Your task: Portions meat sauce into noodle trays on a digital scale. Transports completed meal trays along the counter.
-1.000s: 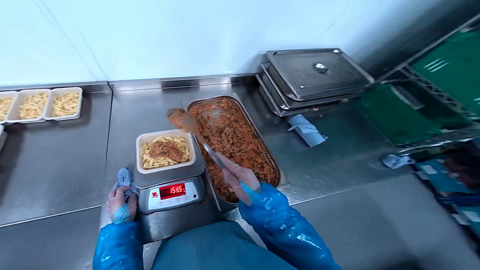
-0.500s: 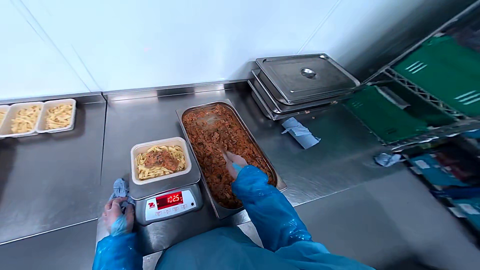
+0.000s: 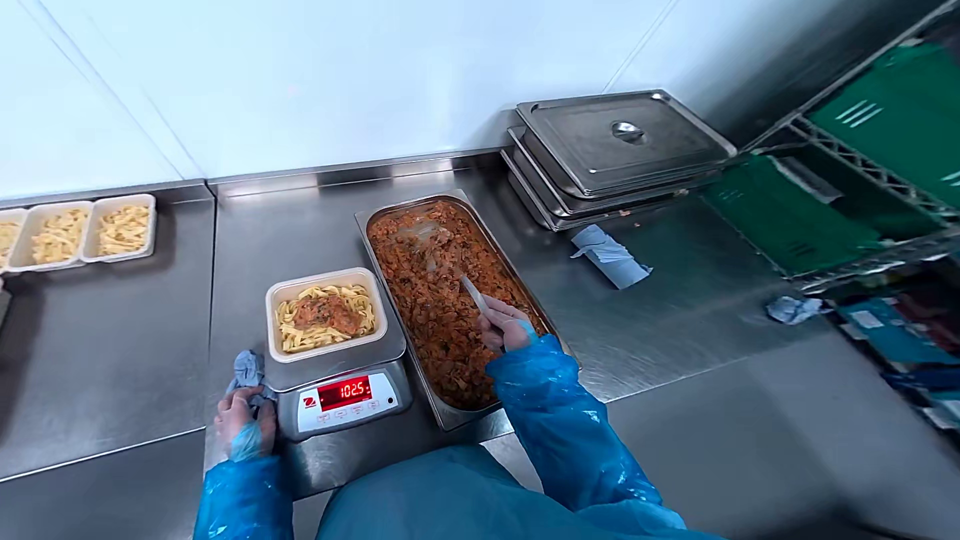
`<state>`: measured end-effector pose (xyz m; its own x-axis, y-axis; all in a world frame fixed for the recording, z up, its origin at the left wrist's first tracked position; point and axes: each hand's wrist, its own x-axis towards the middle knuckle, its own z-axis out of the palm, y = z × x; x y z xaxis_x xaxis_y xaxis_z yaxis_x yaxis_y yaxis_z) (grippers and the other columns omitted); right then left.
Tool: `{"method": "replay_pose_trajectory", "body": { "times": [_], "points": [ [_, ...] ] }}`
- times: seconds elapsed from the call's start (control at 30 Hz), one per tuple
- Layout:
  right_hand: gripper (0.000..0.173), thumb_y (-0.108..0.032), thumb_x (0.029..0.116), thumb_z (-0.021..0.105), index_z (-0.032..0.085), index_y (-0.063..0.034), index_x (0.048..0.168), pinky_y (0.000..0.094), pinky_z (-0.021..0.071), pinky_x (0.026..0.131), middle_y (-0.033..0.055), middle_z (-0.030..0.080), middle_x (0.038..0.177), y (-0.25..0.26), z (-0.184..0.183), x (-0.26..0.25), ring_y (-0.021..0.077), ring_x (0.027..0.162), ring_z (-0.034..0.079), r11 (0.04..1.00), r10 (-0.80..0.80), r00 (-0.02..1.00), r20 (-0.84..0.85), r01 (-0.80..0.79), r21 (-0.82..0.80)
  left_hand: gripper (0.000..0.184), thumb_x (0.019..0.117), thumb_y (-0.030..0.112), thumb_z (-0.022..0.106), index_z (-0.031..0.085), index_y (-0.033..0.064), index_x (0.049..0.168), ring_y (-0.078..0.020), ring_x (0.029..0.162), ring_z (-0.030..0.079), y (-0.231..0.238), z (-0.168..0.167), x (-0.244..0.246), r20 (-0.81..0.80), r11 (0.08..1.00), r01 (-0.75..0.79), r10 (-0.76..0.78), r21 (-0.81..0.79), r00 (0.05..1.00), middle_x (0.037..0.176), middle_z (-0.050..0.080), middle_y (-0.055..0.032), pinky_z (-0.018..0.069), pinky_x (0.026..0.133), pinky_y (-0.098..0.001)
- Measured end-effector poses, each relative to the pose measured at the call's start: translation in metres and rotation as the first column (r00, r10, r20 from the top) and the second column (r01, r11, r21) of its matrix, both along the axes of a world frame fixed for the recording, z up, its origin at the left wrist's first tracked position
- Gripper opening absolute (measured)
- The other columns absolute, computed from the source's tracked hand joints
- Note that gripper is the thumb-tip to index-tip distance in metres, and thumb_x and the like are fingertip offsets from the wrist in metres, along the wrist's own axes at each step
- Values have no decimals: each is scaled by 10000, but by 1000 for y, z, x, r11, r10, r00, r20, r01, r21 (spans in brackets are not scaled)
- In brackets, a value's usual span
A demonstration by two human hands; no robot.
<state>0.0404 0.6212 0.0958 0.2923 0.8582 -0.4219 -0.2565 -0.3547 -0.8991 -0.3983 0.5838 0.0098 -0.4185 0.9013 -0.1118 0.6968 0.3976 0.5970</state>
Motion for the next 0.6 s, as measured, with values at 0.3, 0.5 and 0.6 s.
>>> {"method": "replay_pose_trajectory", "body": {
  "times": [0.3,0.5,0.6],
  "points": [
    [415,-65,1080,355,499,-55,1469,184,313,379,2,524,670,-10,-11,-19,35,420,357,1000,-7,1000,14,7,25,305,877,90,757,712,64,1177,-487,1279,512,-3,-7,-5,-14,1000,6,-6,3,1000,1399,559,-249,426,1015,-649],
    [468,-49,1040,328,461,-46,1488,158,324,348,-28,479,614,-25,30,-41,13,386,359,981,54,989,-141,-26,192,298,888,96,750,713,63,1181,-490,1283,512,-3,-3,-5,-15,1000,5,-5,-7,1000,1409,551,-256,429,1018,-651],
    [506,-48,997,386,489,-51,1492,164,340,352,-7,537,599,-42,53,-58,27,385,400,959,155,988,-5,-150,240,295,881,128,751,723,78,1171,-489,1254,538,-3,-12,-11,-46,1000,23,-22,16,999,1382,580,-245,445,1001,-655]
  ]
}}
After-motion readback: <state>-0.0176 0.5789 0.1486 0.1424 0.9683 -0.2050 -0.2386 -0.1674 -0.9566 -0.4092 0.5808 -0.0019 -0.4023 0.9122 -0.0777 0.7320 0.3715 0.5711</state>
